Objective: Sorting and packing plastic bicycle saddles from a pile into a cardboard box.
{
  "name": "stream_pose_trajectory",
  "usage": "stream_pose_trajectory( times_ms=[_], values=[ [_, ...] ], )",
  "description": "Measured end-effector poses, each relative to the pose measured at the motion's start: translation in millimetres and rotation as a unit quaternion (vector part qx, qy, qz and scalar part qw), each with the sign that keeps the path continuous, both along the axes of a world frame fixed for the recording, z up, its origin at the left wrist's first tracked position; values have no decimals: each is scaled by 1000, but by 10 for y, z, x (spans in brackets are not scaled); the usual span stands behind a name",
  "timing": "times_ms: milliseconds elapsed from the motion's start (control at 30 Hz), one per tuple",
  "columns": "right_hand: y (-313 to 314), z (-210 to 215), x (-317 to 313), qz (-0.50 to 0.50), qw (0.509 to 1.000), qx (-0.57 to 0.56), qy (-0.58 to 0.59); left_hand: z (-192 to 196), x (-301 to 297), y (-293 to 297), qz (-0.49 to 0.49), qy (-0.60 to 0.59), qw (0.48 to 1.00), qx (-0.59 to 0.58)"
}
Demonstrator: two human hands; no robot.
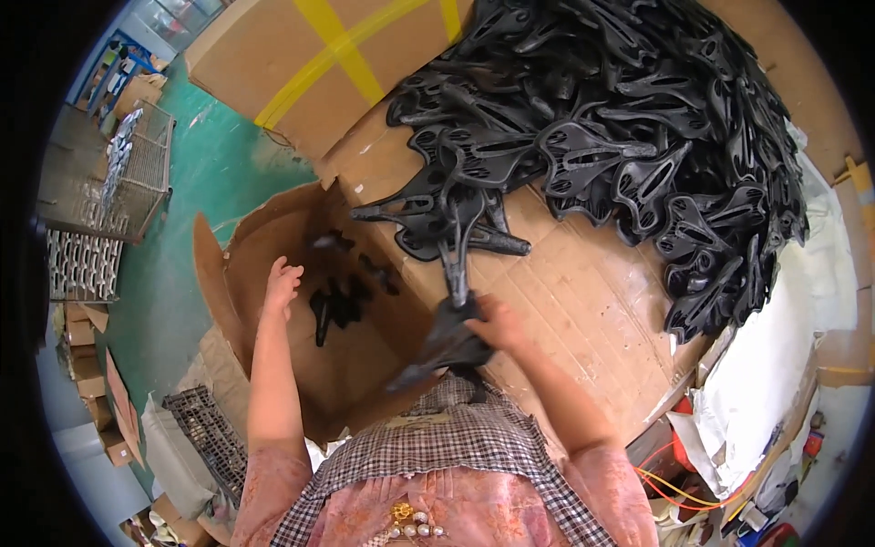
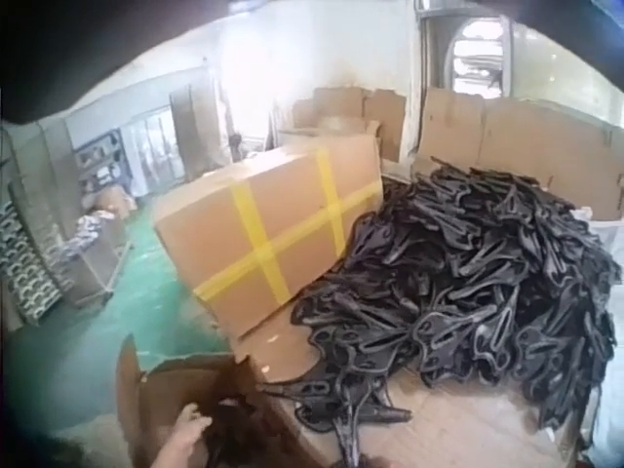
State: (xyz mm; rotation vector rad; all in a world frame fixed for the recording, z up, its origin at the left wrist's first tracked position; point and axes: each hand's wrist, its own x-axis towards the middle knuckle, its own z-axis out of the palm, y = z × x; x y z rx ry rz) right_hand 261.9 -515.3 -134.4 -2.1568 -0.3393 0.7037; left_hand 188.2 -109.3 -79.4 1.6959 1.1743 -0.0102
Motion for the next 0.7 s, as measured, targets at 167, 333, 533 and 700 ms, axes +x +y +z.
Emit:
stream_pose_trajectory(
  times_ms=[167,333,533,700],
  values=[
    [1265,101,-190,-75,922,229,303,148,512,-35,-17,-25,999,-22],
    [90,-103,964,-406,788,434,161,307,1488,-96,-89,-134,985,-59],
    [-933,-242,1999,-533,589,597,114,-343,3169,-583,-20,-117,992,-39],
    [-819,-213,2172,-412,588,681,149,-716,3741,-441,36,-198,929,-312]
  ],
)
